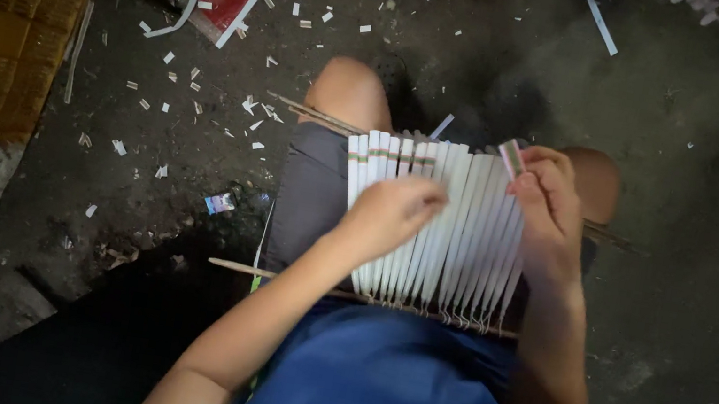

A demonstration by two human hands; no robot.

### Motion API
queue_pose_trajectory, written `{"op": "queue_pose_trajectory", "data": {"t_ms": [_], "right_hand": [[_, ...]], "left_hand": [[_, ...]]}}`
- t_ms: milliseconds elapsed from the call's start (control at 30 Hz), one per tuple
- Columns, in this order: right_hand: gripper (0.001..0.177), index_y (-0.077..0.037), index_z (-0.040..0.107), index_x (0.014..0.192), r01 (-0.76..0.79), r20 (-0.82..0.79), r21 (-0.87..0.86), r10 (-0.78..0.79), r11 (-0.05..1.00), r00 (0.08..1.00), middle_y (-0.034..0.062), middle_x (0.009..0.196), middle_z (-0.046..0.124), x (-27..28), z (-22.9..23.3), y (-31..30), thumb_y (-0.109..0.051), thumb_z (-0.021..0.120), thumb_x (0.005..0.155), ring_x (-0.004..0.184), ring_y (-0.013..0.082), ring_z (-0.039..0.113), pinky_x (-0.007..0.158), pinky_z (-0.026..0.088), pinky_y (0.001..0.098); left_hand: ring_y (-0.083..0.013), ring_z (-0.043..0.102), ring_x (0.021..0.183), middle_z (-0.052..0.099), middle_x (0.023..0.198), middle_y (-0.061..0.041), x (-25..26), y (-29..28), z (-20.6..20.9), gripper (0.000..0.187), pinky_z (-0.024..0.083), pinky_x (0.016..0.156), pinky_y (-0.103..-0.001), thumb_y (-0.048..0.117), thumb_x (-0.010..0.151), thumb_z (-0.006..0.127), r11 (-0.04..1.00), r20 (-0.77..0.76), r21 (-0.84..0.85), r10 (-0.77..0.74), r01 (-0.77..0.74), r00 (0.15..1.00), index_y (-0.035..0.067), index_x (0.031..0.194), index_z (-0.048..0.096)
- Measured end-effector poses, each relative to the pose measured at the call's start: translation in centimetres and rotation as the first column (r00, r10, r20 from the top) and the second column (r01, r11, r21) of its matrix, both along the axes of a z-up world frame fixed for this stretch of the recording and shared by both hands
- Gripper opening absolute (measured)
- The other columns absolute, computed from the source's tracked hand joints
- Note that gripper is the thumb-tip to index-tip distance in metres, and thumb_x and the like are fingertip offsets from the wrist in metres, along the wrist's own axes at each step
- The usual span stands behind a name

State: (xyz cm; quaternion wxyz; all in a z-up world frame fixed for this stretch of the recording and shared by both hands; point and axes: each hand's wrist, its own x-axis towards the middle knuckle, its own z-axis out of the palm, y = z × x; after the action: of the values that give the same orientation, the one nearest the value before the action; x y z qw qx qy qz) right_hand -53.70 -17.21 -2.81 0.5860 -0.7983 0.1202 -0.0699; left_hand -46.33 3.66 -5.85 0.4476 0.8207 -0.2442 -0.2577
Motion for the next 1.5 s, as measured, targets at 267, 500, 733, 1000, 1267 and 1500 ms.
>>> {"op": "queue_pose_trajectory", "data": {"t_ms": [267,500,733,1000,1267,1500], "right_hand": [[0.014,0.001,0.069,0.103,-0.046,0.086,-0.227,0.067,0.973,0.994,0.0204,0.124,0.055,-0.3,-2.3,-2.2,-0.012,0.069,0.104,0.121,0.0393,0.057,0.107,0.040,0.0459],[0.018,-0.005,0.076,0.096,-0.015,0.081,-0.287,0.040,0.958,0.996,0.0163,0.118,0.063,0.2,-5.5,-4.0,-0.019,0.086,0.091,0.113,0.0337,0.063,0.102,0.046,0.0438],[0.022,-0.005,0.075,0.090,-0.033,0.045,-0.156,0.041,0.987,0.998,0.0146,0.115,0.067,1.3,-4.3,-2.3,-0.022,0.089,0.089,0.112,0.0315,0.066,0.100,0.047,0.0403],[0.022,-0.001,0.074,0.099,-0.096,0.052,0.070,0.093,0.993,0.994,0.0125,0.126,0.063,2.3,-2.6,0.0,-0.018,0.085,0.089,0.119,0.0226,0.058,0.110,0.041,0.0371],[0.023,-0.012,0.074,0.090,-0.236,0.060,-0.163,0.248,0.958,0.967,0.0098,0.119,0.061,2.6,-2.5,-1.0,-0.031,0.087,0.087,0.115,0.0302,0.061,0.103,0.041,0.0397],[0.019,-0.019,0.072,0.092,-0.331,-0.111,-0.382,0.313,0.863,0.943,-0.0005,0.127,0.059,2.1,1.9,-0.3,-0.036,0.079,0.093,0.113,0.0225,0.053,0.084,0.026,0.0382]], "left_hand": [[-0.0172,0.069,0.052,0.063,0.070,0.004,-4.6,-3.5,-1.6,0.034,0.058,0.048,-0.032,0.007,0.090,0.058,0.857,0.682,0.449,-0.146,-0.254,0.716,0.010,0.122,0.070],[-0.0558,0.068,0.105,0.064,0.123,-0.035,-1.8,-3.6,3.8,0.072,0.052,0.089,-0.067,0.001,0.094,0.047,0.921,-0.124,0.382,-0.032,0.077,0.992,0.000,0.159,0.017],[-0.0341,0.063,0.122,0.062,0.130,-0.010,-4.3,-2.8,-3.4,0.065,0.056,0.096,-0.045,0.003,0.084,0.066,0.965,0.178,-0.139,0.247,-0.225,0.952,0.016,0.145,0.050],[-0.0251,0.066,0.072,0.075,0.093,-0.009,-4.7,-2.7,-1.4,0.041,0.056,0.065,-0.039,0.018,0.100,0.056,0.938,0.053,-0.270,0.242,-0.220,0.969,0.010,0.140,0.058],[0.0054,0.051,0.061,0.076,0.085,0.004,-0.9,-3.0,-1.0,0.040,0.040,0.052,-0.012,0.019,0.071,0.096,0.781,-0.587,-0.399,0.185,-0.480,0.788,0.012,0.104,0.074],[0.0036,0.055,0.055,0.072,0.078,0.003,1.3,-0.3,-3.7,0.030,0.042,0.041,-0.009,0.005,0.075,0.091,0.789,-0.736,-0.496,-0.159,-0.363,0.658,0.008,0.098,0.071]]}}
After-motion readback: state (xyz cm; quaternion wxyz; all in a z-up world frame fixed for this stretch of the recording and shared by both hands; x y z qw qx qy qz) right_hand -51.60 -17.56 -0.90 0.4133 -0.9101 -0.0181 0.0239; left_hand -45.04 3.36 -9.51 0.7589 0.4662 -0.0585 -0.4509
